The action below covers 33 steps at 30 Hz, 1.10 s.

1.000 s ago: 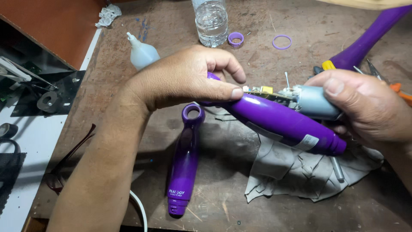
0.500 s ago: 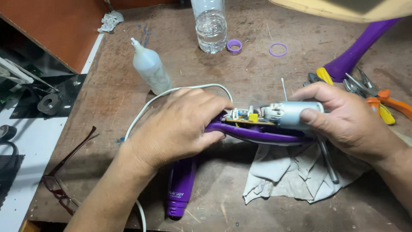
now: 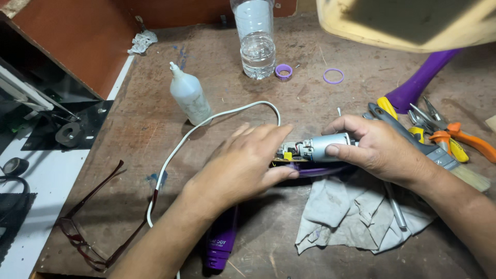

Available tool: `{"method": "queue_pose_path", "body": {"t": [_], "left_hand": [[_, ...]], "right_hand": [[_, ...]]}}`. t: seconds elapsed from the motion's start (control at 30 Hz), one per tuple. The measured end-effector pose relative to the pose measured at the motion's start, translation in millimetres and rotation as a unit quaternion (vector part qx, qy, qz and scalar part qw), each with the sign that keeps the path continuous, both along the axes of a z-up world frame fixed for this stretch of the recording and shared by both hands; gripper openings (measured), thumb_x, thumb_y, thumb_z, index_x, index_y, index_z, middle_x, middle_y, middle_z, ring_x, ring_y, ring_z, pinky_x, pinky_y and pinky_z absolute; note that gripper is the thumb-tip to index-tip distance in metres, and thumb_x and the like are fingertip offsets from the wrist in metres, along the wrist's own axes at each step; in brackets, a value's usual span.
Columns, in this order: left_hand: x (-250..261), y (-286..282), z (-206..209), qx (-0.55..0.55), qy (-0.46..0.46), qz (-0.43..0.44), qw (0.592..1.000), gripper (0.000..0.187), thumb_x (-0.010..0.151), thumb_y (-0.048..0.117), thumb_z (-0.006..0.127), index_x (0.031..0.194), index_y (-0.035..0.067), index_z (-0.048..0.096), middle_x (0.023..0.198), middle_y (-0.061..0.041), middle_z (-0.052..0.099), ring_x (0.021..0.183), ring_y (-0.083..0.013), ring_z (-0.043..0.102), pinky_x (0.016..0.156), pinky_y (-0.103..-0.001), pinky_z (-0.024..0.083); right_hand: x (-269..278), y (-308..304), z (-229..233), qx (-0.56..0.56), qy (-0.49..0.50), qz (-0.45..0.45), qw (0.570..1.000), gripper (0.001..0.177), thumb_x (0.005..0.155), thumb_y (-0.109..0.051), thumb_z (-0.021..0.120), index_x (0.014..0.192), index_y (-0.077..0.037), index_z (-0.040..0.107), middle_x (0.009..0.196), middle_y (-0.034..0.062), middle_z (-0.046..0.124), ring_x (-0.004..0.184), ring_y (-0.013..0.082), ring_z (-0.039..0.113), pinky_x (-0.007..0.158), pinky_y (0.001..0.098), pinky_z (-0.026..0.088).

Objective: The person disassembles a purple handheld electronic device, exposing the internal motor and circuit board. They manipulate the internal components and wires with their hands and a pair of pliers, then reassemble the device by snapping the purple casing halves together.

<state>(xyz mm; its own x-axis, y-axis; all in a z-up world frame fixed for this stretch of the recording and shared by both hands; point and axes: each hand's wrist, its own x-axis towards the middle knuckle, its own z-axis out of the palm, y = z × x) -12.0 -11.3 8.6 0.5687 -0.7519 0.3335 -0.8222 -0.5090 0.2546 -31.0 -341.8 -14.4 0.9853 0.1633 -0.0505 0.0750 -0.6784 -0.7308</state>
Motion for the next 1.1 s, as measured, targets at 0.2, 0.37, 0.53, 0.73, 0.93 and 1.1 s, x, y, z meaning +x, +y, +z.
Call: {"method": "queue_pose_path", "body": {"t": [0.2, 0.37, 0.53, 0.73, 0.93, 1.1], "left_hand": [[18, -64, 20, 0.090, 0.188, -0.028, 0.978, 0.075, 0.084, 0.078, 0.071, 0.120, 0.014, 0.076, 0.122, -0.014, 0.085, 0.116, -0.0418, 0.080, 0.089, -0.060, 0.058], [13, -54, 18, -0.009, 0.217, 0.017, 0.976, 0.056, 0.083, 0.067, 0.082, 0.117, 0.023, 0.075, 0.110, -0.007, 0.089, 0.104, -0.0349, 0.084, 0.081, -0.050, 0.057], [1, -30, 41, -0.099, 0.282, 0.088, 0.950, 0.060, 0.087, 0.067, 0.078, 0.130, 0.025, 0.070, 0.103, -0.003, 0.084, 0.095, -0.0270, 0.082, 0.083, -0.040, 0.057], [-15, -2, 22, -0.211, 0.339, 0.042, 0.916, 0.067, 0.086, 0.055, 0.090, 0.143, 0.024, 0.072, 0.117, 0.009, 0.081, 0.106, -0.0081, 0.075, 0.097, -0.027, 0.060], [-28, 2, 6, -0.250, 0.143, -0.024, 0.957, 0.063, 0.099, 0.059, 0.082, 0.141, 0.015, 0.065, 0.119, -0.003, 0.085, 0.091, -0.0234, 0.085, 0.077, -0.039, 0.064], [-24, 2, 3, -0.257, 0.127, -0.033, 0.957, 0.056, 0.100, 0.058, 0.084, 0.135, 0.017, 0.069, 0.113, 0.003, 0.084, 0.080, -0.0182, 0.082, 0.072, -0.036, 0.062]], "right_hand": [[-11, -7, -12, -0.107, -0.091, 0.020, 0.990, 0.064, 0.076, -0.059, 0.096, 0.133, -0.033, 0.082, 0.114, -0.0123, 0.091, 0.097, 0.0106, 0.084, 0.089, 0.0299, 0.059], [-30, -13, 11, -0.018, -0.070, 0.074, 0.995, 0.096, 0.082, -0.067, 0.085, 0.164, -0.021, 0.064, 0.152, -0.0035, 0.081, 0.134, 0.0131, 0.079, 0.114, 0.0338, 0.055], [-41, -6, -17, -0.155, -0.143, 0.206, 0.956, 0.102, 0.083, -0.080, 0.102, 0.158, -0.019, 0.068, 0.150, 0.0032, 0.083, 0.141, 0.0276, 0.075, 0.121, 0.0480, 0.054], [-48, -4, -21, -0.197, -0.220, 0.170, 0.940, 0.071, 0.065, -0.015, 0.085, 0.133, -0.030, 0.078, 0.122, -0.0106, 0.087, 0.119, 0.0202, 0.081, 0.105, 0.0432, 0.056], [-41, -37, -14, -0.203, -0.187, 0.189, 0.942, 0.043, 0.099, -0.040, 0.083, 0.140, -0.028, 0.078, 0.133, -0.0071, 0.087, 0.126, 0.0184, 0.082, 0.107, 0.0450, 0.057], [-43, -69, 17, -0.217, -0.196, 0.004, 0.956, 0.031, 0.092, -0.042, 0.090, 0.118, -0.027, 0.090, 0.116, -0.0090, 0.095, 0.109, 0.0108, 0.091, 0.103, 0.0299, 0.064]]}}
